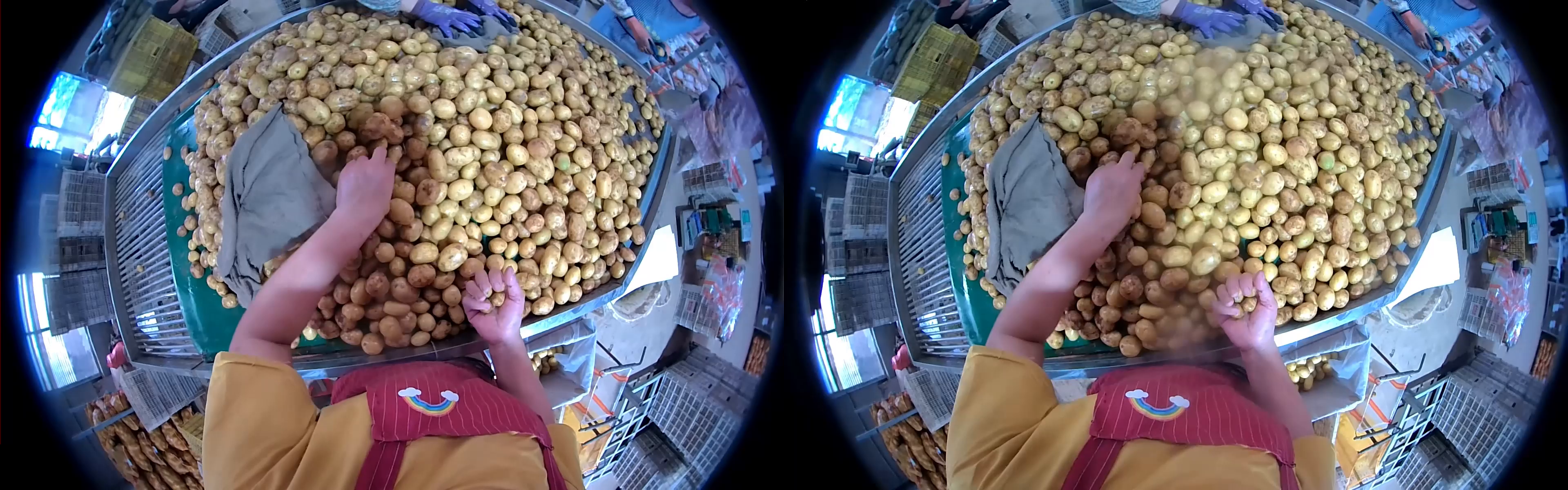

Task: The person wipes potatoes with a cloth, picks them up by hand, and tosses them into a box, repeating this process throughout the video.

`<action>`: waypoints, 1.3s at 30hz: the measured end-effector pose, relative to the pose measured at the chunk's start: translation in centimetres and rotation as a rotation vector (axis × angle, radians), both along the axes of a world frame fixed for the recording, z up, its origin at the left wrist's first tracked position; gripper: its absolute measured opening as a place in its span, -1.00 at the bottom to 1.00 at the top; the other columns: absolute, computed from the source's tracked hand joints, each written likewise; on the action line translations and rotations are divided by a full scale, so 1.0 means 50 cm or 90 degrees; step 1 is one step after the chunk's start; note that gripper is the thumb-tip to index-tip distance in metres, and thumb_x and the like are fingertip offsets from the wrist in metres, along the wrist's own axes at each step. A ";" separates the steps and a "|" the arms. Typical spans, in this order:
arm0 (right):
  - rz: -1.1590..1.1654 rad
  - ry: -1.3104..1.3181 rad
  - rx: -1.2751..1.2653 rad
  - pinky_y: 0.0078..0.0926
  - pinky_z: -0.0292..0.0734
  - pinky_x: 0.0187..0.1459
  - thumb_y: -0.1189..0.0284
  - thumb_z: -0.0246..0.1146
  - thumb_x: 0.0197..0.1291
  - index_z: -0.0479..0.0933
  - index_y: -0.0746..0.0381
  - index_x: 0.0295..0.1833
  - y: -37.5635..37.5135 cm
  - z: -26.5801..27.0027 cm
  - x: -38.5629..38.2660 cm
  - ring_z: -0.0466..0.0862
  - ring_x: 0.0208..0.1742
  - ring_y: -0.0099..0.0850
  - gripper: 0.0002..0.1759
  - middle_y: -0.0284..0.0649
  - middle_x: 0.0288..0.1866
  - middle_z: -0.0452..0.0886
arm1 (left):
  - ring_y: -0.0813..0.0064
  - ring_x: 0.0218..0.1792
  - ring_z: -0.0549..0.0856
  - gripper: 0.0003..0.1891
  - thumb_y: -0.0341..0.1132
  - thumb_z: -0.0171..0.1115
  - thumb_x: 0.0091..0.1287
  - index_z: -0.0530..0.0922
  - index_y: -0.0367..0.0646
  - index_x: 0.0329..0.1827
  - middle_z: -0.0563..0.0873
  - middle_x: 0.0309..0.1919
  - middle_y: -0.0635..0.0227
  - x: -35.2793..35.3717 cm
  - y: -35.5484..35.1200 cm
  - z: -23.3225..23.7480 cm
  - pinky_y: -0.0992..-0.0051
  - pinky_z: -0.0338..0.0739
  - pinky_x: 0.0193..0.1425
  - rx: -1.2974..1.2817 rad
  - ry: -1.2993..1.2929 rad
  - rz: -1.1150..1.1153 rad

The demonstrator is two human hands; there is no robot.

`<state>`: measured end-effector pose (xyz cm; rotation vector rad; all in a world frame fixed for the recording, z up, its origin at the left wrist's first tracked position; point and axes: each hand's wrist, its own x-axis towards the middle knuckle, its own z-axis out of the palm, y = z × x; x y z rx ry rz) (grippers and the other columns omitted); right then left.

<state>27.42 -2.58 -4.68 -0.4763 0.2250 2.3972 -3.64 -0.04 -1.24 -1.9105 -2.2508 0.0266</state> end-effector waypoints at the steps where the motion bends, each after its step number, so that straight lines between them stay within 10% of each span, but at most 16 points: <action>1: 0.003 0.018 0.005 -0.62 0.16 -0.44 0.09 0.16 0.52 0.31 0.13 -0.38 0.000 -0.001 0.000 0.23 -0.35 -0.43 -0.55 -0.32 -0.36 0.26 | 0.28 -0.27 0.74 -0.83 -0.39 0.28 0.25 0.66 -0.09 -0.10 0.66 -0.08 0.28 -0.002 0.007 0.000 0.31 0.65 -0.26 -0.040 0.022 -0.006; 7: 0.025 -0.032 0.032 -0.62 0.37 -0.38 0.01 0.14 0.51 0.44 0.16 -0.28 -0.018 0.037 0.010 0.41 -0.30 -0.39 -0.56 -0.32 -0.29 0.43 | 0.31 -0.22 0.71 -0.95 -0.37 0.27 0.28 0.65 -0.08 -0.25 0.61 -0.16 0.32 -0.021 0.002 -0.002 0.35 0.64 -0.20 -0.078 0.070 -0.079; 10: 0.022 0.086 0.070 -0.28 0.59 -0.21 -0.02 0.12 0.48 0.64 0.19 -0.01 -0.031 -0.006 0.029 0.75 0.07 -0.07 -0.52 0.00 0.05 0.72 | 0.29 -0.22 0.66 -0.93 -0.38 0.24 0.28 0.66 -0.09 -0.24 0.59 -0.21 0.33 -0.051 0.011 -0.022 0.34 0.59 -0.17 -0.030 0.124 -0.141; 13: 0.015 0.077 0.019 -0.01 0.68 0.05 -0.02 0.11 0.48 0.63 0.22 0.18 -0.048 -0.003 0.043 0.68 0.25 0.07 -0.46 0.07 0.20 0.70 | 0.31 -0.21 0.64 -0.92 -0.32 0.24 0.28 0.65 -0.09 -0.26 0.59 -0.27 0.33 -0.048 0.021 -0.032 0.36 0.55 -0.17 0.011 0.151 -0.109; 14: 0.010 0.153 -0.001 0.14 0.55 0.33 -0.01 0.11 0.47 0.54 0.23 0.35 -0.052 -0.020 0.046 0.59 0.37 0.11 -0.39 0.10 0.34 0.61 | 0.32 -0.18 0.64 -0.91 -0.30 0.23 0.29 0.64 -0.09 -0.26 0.59 -0.27 0.32 -0.041 0.021 -0.035 0.35 0.55 -0.14 0.015 0.147 -0.065; 26: -0.030 0.117 -0.031 0.12 0.24 0.56 0.01 0.12 0.45 0.26 0.28 0.58 -0.061 -0.019 0.021 0.31 0.59 0.14 -0.23 0.11 0.61 0.30 | 0.35 -0.25 0.73 -0.87 -0.20 0.27 0.31 0.65 -0.02 -0.33 0.71 -0.38 0.38 -0.069 0.030 -0.024 0.30 0.56 -0.15 -0.051 0.128 -0.119; 31: -0.039 -0.002 0.007 0.22 0.08 0.61 -0.01 0.10 0.46 0.16 0.20 0.64 -0.052 0.011 -0.008 0.16 0.67 0.10 -0.19 -0.01 0.71 0.12 | 0.12 -0.17 0.69 -0.71 -0.15 0.39 0.19 0.62 -0.12 -0.14 0.70 -0.28 0.22 0.102 -0.064 0.078 0.16 0.56 -0.06 -0.057 -0.332 -0.056; 34: -0.027 0.026 -0.020 0.25 0.02 0.61 -0.04 -0.04 0.51 0.19 0.08 0.64 -0.056 0.001 -0.022 0.16 0.68 0.07 -0.27 -0.09 0.73 0.12 | 0.09 0.08 0.68 -0.49 -0.07 0.42 0.20 0.62 -0.11 0.17 0.72 0.05 0.19 0.176 -0.137 0.079 0.11 0.54 0.13 -0.085 -0.495 -0.234; 39: -0.007 -0.051 -0.075 -0.18 0.61 -0.08 0.09 0.21 0.38 0.64 0.17 -0.08 -0.070 -0.033 0.015 0.61 0.04 -0.16 -0.64 -0.19 -0.13 0.65 | 0.03 0.52 0.38 -0.34 0.00 0.38 0.23 0.52 0.15 0.44 0.43 0.51 0.13 0.130 -0.190 -0.011 0.04 0.25 0.57 -0.045 -0.278 -0.173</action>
